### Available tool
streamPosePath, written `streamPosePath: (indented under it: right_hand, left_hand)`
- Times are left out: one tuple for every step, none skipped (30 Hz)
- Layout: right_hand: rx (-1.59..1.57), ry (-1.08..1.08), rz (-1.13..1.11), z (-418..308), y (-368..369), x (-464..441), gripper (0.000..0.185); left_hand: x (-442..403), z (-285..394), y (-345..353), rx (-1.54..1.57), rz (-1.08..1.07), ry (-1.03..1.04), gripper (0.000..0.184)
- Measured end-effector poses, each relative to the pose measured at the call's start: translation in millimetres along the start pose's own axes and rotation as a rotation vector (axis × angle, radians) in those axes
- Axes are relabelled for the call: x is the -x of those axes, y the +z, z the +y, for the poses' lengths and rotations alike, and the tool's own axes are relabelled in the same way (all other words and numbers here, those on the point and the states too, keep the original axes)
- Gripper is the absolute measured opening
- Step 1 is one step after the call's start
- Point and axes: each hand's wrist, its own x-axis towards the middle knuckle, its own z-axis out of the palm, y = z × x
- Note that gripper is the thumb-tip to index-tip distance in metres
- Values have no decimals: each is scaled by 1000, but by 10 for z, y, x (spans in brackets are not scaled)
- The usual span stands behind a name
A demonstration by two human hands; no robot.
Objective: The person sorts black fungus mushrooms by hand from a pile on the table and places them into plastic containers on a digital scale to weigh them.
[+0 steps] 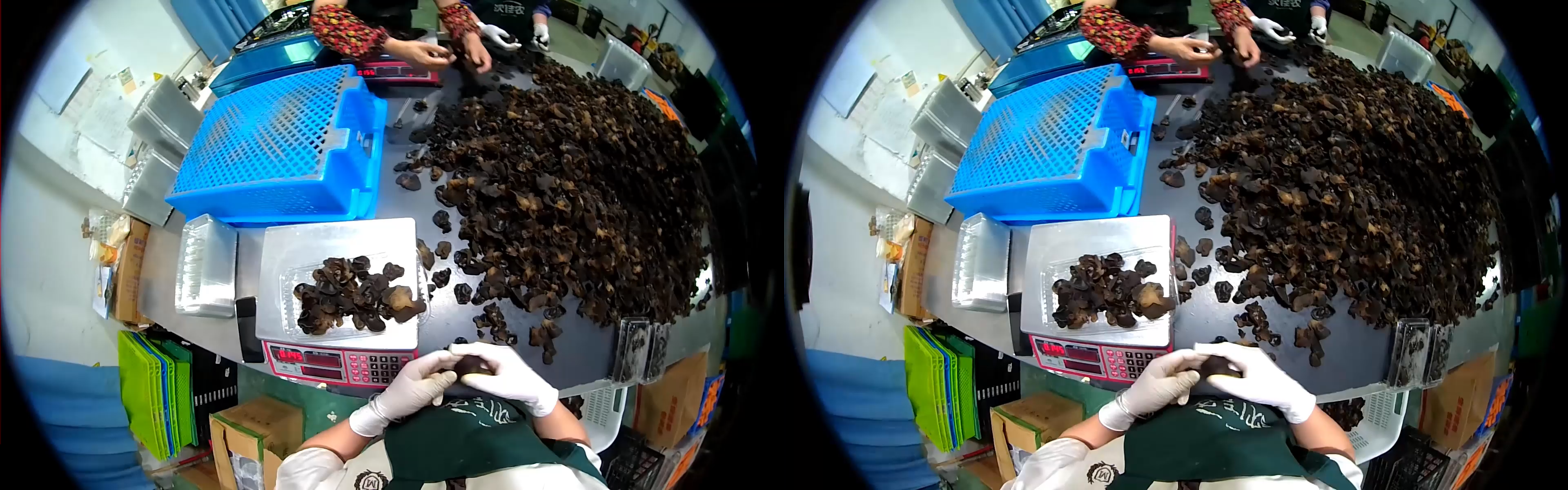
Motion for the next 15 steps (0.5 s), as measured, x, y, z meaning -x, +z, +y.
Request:
streamPosePath:
  right_hand:
    - [-162,26,64,138,-81,133,46]
    - [-129,-32,116,264,-223,275,43]
    - [-95,-87,173,379,-374,461,40]
    - [-48,15,160,423,-522,668,40]
    - [-4,119,146,465,-675,897,39]
    - [96,155,56,701,-816,1128,37]
    - [182,349,26,727,-870,1332,33]
    - [287,426,69,729,-856,1434,33]
    - [392,499,109,714,-839,1478,33]
    - [413,645,174,571,-784,1407,34]
    - [472,633,249,603,-742,1346,29]
    - [497,488,349,630,-676,1252,27]
    - [521,339,446,667,-592,1131,25]
    - [568,195,524,735,-487,978,20]
    - [614,48,596,814,-388,817,15]
  left_hand:
    - [0,3,54,-136,26,180,33]
    - [20,45,92,-349,186,366,29]
    - [40,106,88,-561,340,554,25]
    - [56,164,19,-679,504,718,16]
    - [93,251,-104,-913,688,852,12]
    - [121,345,-183,-934,881,911,14]
    - [95,329,-368,-955,1034,994,18]
    - [78,364,-496,-996,1115,994,21]
    - [57,401,-607,-1040,1200,997,23]
    - [48,419,-704,-1119,1179,940,26]
    - [31,428,-778,-1198,1161,883,28]
    - [6,404,-827,-1252,1179,890,29]
    - [-9,381,-847,-1285,1197,959,29]
    - [-14,378,-805,-1269,1212,1025,27]
    - [-15,376,-736,-1252,1231,1089,24]
